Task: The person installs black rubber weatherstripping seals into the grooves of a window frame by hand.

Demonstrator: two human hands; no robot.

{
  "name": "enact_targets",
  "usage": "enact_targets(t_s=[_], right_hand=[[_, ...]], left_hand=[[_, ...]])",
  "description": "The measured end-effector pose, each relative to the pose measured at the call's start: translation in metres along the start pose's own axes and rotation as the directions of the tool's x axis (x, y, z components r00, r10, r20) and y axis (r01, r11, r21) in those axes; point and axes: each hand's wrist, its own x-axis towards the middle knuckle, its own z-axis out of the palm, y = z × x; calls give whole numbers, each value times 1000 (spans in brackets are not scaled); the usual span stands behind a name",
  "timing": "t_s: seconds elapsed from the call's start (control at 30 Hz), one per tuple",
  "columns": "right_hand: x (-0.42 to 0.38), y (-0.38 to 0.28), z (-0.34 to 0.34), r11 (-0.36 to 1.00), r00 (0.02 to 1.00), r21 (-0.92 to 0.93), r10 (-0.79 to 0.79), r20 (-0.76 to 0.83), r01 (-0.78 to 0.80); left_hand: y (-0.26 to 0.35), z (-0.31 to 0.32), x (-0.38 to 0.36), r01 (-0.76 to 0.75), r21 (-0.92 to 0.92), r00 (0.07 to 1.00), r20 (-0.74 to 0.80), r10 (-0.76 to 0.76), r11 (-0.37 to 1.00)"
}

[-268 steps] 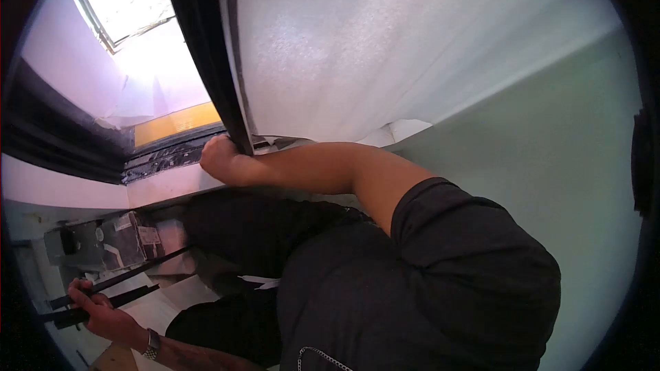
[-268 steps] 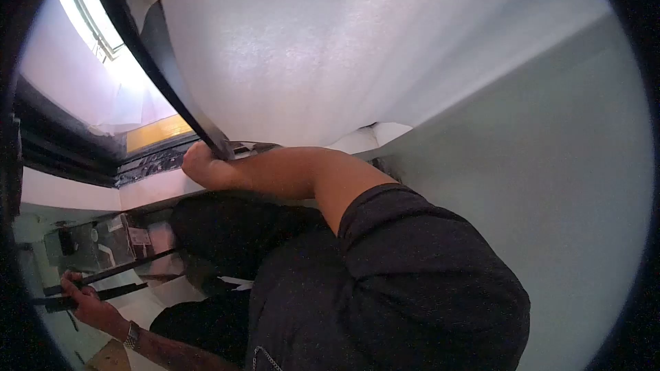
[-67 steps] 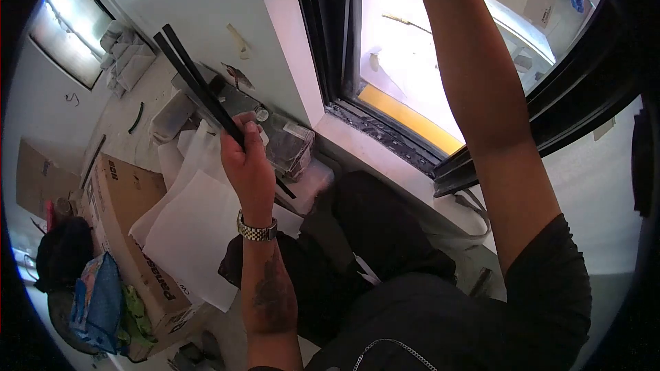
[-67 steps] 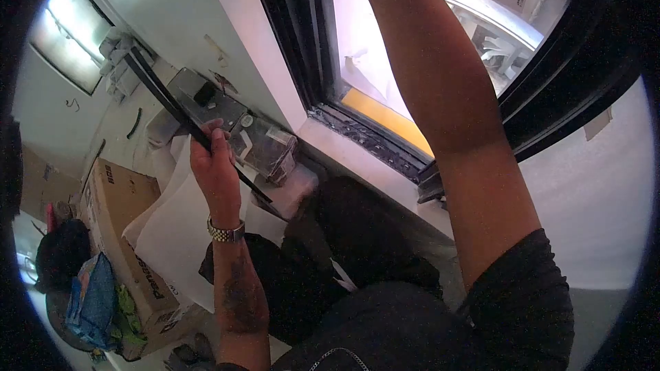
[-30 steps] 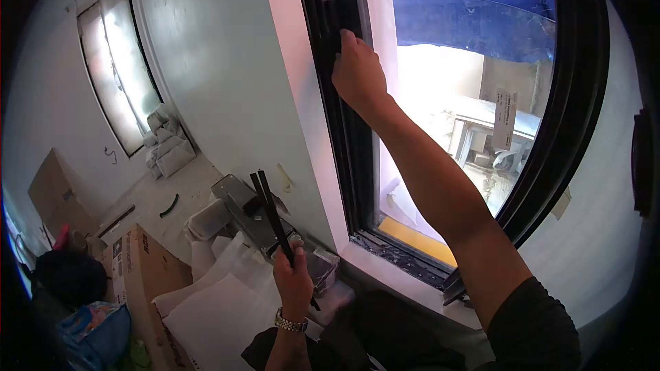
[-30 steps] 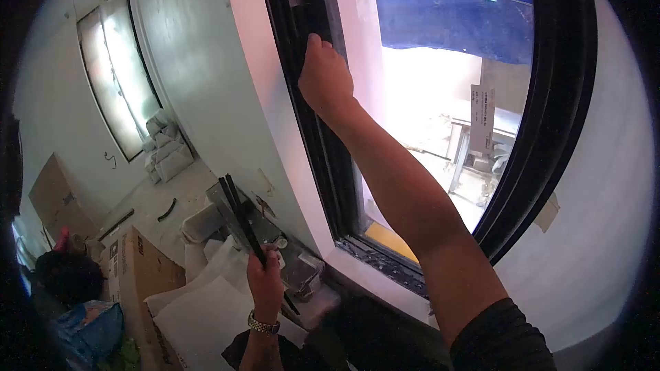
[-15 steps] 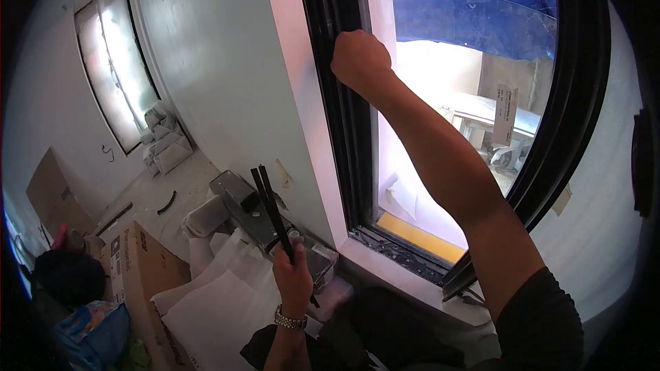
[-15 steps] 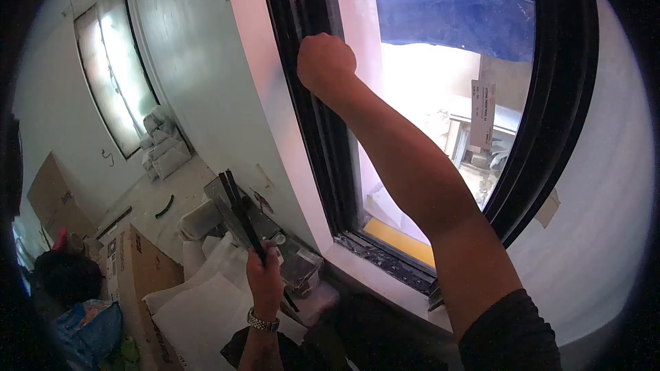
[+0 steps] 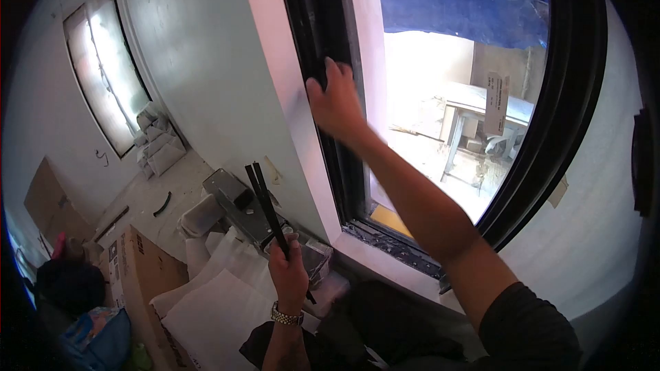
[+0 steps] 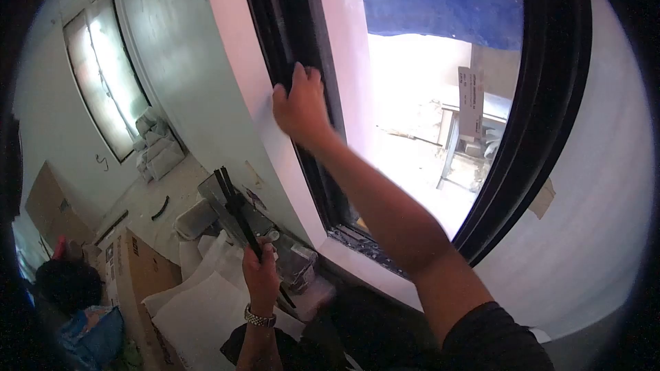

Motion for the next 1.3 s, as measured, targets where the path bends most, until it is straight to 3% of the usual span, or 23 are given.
enact_targets(t_s=[0.07, 0.3, 0.57, 0.63, 0.67, 0.73, 0.87, 0.9, 0.93, 0.97, 1.03, 1.07, 1.1, 1.17, 1.3], right_hand=[[-31, 21, 25, 960, 995, 278, -10, -95, 37], [-106, 35, 64, 922, 951, 306, 283, -120, -236], [-105, 25, 78, 897, 915, 344, 357, -190, -278], [-107, 29, 74, 937, 930, 273, 285, -233, -218], [-108, 36, 70, 932, 924, 271, 304, -231, -239], [-114, 61, 60, 945, 966, 304, 183, -183, -122], [-154, 136, 63, 869, 936, 370, 351, 4, -328], [-170, 162, 71, 693, 813, 441, 551, 187, -571], [-180, 176, 72, 459, 629, 451, 682, 373, -765], [-190, 189, 72, 453, 617, 437, 688, 383, -777], [-199, 198, 71, -173, 214, 477, 729, 651, -862], [-195, 196, 72, -167, 123, 383, 769, 627, -908], [-191, 205, 78, -170, 112, 371, 769, 630, -913], [-189, 218, 84, -238, 152, 330, 553, 819, -913], [-180, 196, 61, -230, 86, 216, 469, 879, -949]], left_hand=[[0, 3, 0, -23, 50, 1000, -3, 23, 998], [-11, 1, 1, -6, 52, 1000, 12, 5, 999], [-5, 6, 4, -10, 60, 1000, 10, 10, 998], [-10, 4, 2, -5, 70, 1000, 31, 3, 998], [-11, 3, 3, 43, 92, 998, 37, -46, 995], [-9, 2, 3, 110, 128, 992, 51, -118, 986], [5, 1, 0, 100, 39, 994, 28, -102, 994], [7, 1, 0, 86, 31, 996, 15, -87, 996], [9, 1, 1, 104, 33, 994, 14, -105, 994], [11, 0, 1, 107, 21, 994, 20, -108, 994], [15, 0, 1, 125, 10, 992, 19, -125, 992], [13, -1, 1, 114, -2, 993, 17, -114, 993], [12, 0, 2, 103, -13, 995, 15, -103, 995], [9, -1, 4, 105, 10, 994, 17, -105, 994], [10, -4, 5, 109, 9, 993, 44, -109, 994]])
